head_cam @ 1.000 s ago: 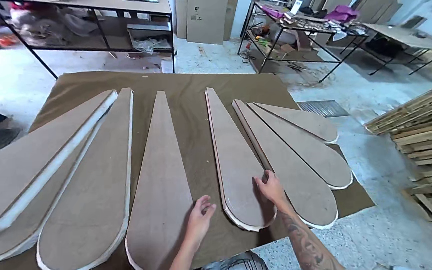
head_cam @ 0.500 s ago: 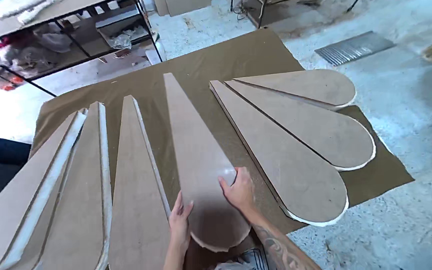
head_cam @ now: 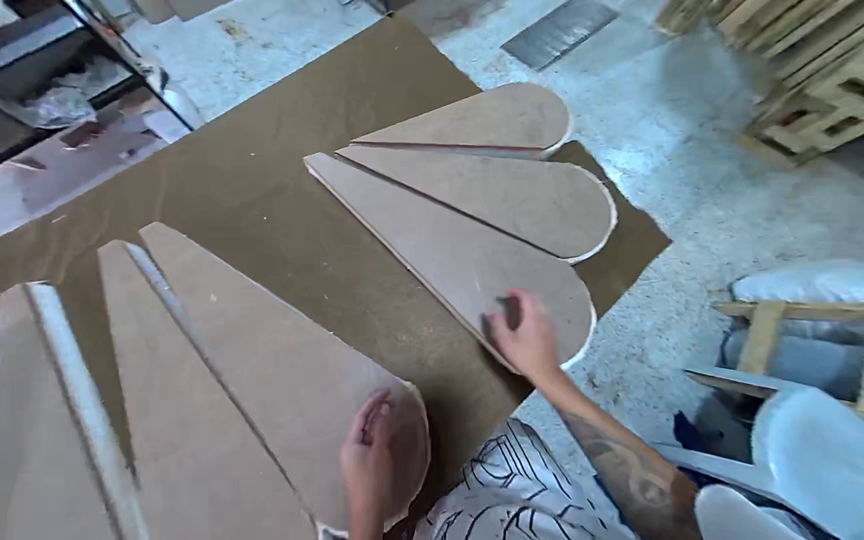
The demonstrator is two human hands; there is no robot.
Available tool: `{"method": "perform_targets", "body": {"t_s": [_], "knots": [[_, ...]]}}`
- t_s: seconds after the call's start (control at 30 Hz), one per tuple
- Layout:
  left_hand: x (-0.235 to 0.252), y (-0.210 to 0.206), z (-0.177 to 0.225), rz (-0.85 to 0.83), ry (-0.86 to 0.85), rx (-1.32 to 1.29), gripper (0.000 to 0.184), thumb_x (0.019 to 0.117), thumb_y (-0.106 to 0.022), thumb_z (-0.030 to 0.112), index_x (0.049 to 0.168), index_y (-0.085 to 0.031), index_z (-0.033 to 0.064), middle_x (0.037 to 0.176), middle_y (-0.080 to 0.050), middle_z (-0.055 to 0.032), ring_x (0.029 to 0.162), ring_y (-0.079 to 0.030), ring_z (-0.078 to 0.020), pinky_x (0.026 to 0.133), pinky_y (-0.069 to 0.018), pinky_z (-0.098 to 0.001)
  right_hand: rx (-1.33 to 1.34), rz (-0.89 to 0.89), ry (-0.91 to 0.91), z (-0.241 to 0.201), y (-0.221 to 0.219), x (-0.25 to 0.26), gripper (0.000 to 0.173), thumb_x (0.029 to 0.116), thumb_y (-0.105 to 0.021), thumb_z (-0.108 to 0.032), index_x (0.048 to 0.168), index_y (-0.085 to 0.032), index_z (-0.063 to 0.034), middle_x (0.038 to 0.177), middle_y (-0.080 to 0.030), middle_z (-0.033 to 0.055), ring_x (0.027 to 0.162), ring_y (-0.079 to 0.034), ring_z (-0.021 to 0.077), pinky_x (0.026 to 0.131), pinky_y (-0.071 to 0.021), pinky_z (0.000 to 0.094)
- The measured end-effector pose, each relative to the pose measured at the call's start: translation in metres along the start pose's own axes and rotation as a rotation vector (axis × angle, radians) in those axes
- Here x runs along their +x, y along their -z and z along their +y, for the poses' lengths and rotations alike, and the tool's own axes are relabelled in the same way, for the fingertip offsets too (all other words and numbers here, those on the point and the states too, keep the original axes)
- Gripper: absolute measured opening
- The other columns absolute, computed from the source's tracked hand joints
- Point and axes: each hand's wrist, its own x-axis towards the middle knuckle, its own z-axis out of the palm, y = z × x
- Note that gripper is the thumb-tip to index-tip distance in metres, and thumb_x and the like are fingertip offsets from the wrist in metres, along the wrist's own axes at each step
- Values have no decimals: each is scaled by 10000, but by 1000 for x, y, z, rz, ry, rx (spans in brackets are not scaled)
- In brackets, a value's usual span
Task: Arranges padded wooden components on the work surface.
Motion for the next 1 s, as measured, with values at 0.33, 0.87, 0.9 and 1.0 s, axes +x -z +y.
{"method": "perform_targets", "body": {"t_s": [0.33,0.87,0.9,1.0], "knots": [[92,-200,-2,-130,718,-373,822,891,-764,500,1515,-409,98,1412,-576,-176,1261,-592,-348,943,-542,-614,-110,-7,-204,124,57,84,863,784,-739,-694,1283,-623,0,1263,-636,240,1203,-612,382,1051,-492,579],[60,-92,35,248,600,14,724,947,-728,399,1515,-442,53,1331,-655,-147,1164,-679,-248,963,-599,-473,242,-271,-74,7,-22,69,703,818,-813,-495,1240,-586,20,1172,-639,212,1093,-642,339,953,-550,521],[56,-89,34,212,624,26,629,971,-704,379,1467,-509,46,1268,-691,-135,1075,-719,-245,888,-633,-466,216,-332,-103,14,-25,75,667,831,-810,-468,1246,-593,7,1211,-625,218,1140,-622,349,990,-530,521],[43,-92,30,169,646,36,504,1006,-672,320,1397,-581,15,1183,-721,-130,905,-764,-249,743,-681,-462,151,-491,-107,42,-23,83,578,848,-805,-425,1230,-611,-37,1214,-629,185,1145,-624,322,989,-530,496]]}}
